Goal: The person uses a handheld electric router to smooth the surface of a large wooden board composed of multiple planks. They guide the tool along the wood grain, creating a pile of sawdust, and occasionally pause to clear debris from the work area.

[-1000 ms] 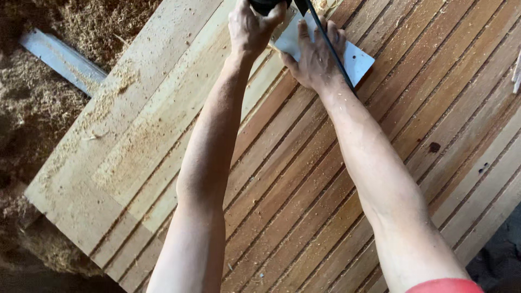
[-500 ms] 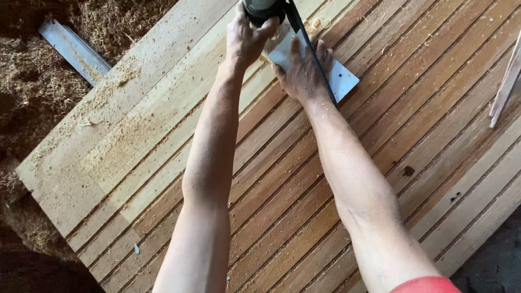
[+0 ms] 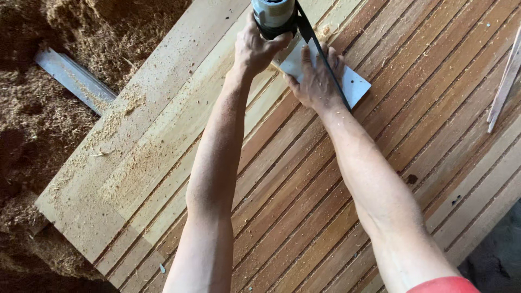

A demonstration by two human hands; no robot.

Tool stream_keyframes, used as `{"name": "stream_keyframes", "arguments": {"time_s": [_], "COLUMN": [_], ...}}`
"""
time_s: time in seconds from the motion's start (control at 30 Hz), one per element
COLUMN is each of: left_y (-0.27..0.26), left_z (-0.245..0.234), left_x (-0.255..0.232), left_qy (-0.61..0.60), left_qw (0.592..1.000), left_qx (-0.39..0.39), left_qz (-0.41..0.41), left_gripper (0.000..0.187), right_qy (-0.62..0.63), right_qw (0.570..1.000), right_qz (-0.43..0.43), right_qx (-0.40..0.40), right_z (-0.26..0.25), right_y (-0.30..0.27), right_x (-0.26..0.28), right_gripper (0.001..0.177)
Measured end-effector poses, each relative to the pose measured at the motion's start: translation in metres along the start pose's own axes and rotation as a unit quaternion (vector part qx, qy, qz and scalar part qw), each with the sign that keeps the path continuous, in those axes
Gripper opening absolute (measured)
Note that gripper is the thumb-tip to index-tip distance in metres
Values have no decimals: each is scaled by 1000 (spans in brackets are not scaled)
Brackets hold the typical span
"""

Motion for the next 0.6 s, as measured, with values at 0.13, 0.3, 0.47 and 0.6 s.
{"name": "stream_keyframes", "arguments": {"time_s": [0.13, 0.3, 0.47, 0.6], "left_y": [6, 22, 36, 42], "left_z": [3, 22, 44, 48], "left_x": [1, -4, -3, -2], "left_qy": [11, 20, -7, -5], "left_qw": [1000, 999, 1000, 1000], "left_qx": [2, 11, 13, 18], "left_qz": [6, -30, -4, 4], "left_gripper": [76, 84, 88, 89], "right_qy": [14, 13, -4, -12], "right_qw": [1000, 999, 999, 1000], "right_qz": [0, -10, -31, -25], "right_qx": [-17, -35, -31, 7], "right_z": [-5, -12, -4, -2], "right_y": [1, 21, 35, 44], "right_x": [-2, -17, -44, -53], "right_gripper": [86, 84, 86, 87]}}
Point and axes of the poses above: each hand's wrist, its own y-axis towards the middle knuckle, its own z-axis out of the palm, x = y × z, the point moved 1 cm from there along y, towards the middle knuckle, and after that the axes turned 12 degrees about -x, right-handed, at the moved point
